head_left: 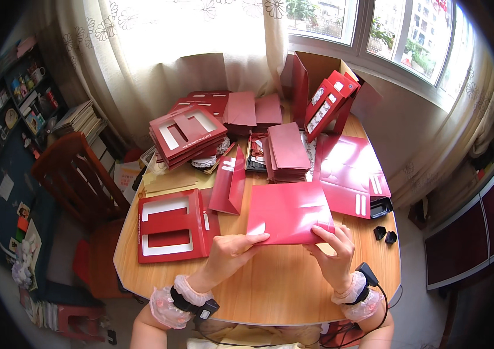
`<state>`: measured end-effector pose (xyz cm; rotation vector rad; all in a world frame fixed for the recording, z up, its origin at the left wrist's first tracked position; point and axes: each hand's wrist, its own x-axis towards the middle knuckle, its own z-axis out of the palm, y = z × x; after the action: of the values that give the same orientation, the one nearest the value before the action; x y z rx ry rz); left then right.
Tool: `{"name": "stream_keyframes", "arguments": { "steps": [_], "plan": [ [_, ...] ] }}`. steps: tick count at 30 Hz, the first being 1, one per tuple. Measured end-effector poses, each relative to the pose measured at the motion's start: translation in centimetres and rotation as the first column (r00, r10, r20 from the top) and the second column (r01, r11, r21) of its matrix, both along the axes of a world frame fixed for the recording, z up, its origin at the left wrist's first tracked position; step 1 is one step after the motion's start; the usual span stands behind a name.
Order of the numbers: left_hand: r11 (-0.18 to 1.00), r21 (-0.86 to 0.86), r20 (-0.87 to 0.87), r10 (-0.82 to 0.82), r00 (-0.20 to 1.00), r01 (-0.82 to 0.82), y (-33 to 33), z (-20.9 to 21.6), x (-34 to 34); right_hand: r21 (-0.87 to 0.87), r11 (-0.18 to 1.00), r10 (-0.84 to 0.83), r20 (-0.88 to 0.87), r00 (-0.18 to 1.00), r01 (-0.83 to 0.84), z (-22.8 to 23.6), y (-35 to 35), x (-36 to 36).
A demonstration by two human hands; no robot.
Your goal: Assembling and organizing red wallet packaging and inserts on a table.
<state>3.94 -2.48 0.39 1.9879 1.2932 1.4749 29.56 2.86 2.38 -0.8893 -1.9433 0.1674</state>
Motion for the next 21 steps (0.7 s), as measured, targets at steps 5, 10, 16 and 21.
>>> {"name": "stream_keyframes", "arguments": {
  "steps": [5, 10, 16, 21],
  "plan": [
    [0.988, 0.150, -0.113, 0.047, 0.992, -0.030, -0.2, 0.7, 0.2, -0.057, 0.993, -0.103, -0.046, 0.994, 0.100, -0.8, -0.4, 0.5],
    [0.983, 0.178, -0.141, 0.065, 0.988, -0.039, -0.4, 1.1, 0.1, 0.098, 0.974, -0.205, 0.023, 0.978, 0.202, -0.2, -0.9, 0.4],
    [0.987, 0.161, -0.189, 0.037, 0.981, -0.007, -0.7, 1.6, 0.5, 0.281, 0.956, -0.029, 0.379, 0.925, -0.085, -0.7, -1.0, 0.5],
    [0.984, 0.168, -0.269, -0.011, 0.963, 0.058, -1.3, 1.2, 0.9, 0.389, 0.907, -0.026, 0.438, 0.898, -0.164, -0.2, -1.9, -0.6]
  ]
}}
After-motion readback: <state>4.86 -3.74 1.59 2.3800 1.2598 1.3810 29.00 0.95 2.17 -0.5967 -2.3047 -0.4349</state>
